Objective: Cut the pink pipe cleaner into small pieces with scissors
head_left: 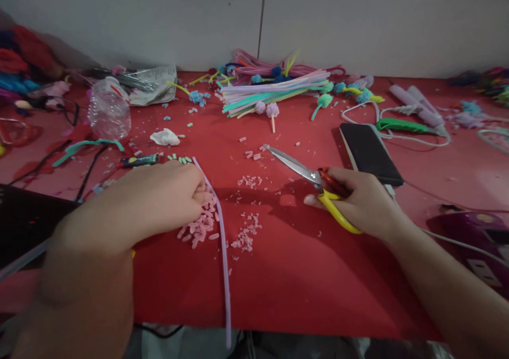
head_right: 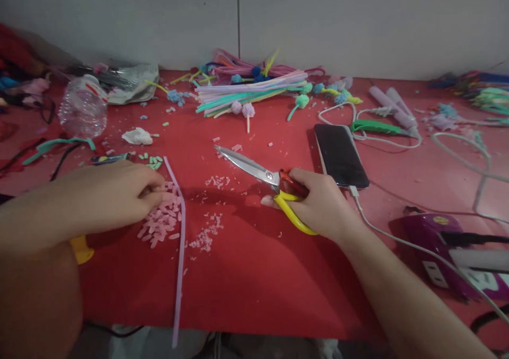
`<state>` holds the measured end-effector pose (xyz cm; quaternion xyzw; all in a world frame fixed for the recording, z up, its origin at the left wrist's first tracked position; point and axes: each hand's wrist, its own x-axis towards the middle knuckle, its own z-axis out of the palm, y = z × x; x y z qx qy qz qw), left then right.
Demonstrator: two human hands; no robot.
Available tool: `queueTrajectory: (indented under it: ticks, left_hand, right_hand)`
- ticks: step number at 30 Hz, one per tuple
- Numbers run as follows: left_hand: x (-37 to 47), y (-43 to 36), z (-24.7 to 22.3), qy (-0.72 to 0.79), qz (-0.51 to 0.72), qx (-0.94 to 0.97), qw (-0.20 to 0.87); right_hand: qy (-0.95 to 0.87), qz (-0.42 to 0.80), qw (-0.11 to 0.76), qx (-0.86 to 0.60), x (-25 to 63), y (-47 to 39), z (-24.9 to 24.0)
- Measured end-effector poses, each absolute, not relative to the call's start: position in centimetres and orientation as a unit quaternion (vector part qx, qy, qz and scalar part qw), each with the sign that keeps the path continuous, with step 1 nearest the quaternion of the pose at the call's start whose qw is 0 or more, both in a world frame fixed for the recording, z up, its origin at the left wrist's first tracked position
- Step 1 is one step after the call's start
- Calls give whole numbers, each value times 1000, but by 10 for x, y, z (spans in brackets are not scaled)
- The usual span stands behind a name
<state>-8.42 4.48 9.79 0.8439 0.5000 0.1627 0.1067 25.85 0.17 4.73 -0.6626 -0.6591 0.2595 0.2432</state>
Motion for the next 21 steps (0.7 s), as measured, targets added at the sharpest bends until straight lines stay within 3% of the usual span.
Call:
queueTrajectory:
  ticks: [3,6,10,16,21]
  left_hand:
    - [-80,53,96,525,45,849,34]
    - [-65,59,99,537,84,839,-9]
    - [-38,54,111,575,55,816,9]
    - [-11,39,139,599,-156,785,34]
    - [-5,44,144,600,-163,783,36]
  right_hand:
    - [-660,255,242,-663,258,2,48]
    - [-658,259,252,-661,255,2,52]
    - [-647,249,299,-656,255,2,53]
    - [-634,223,323,-667,264,2,44]
    - [-638,225,337,-655,266,3,46]
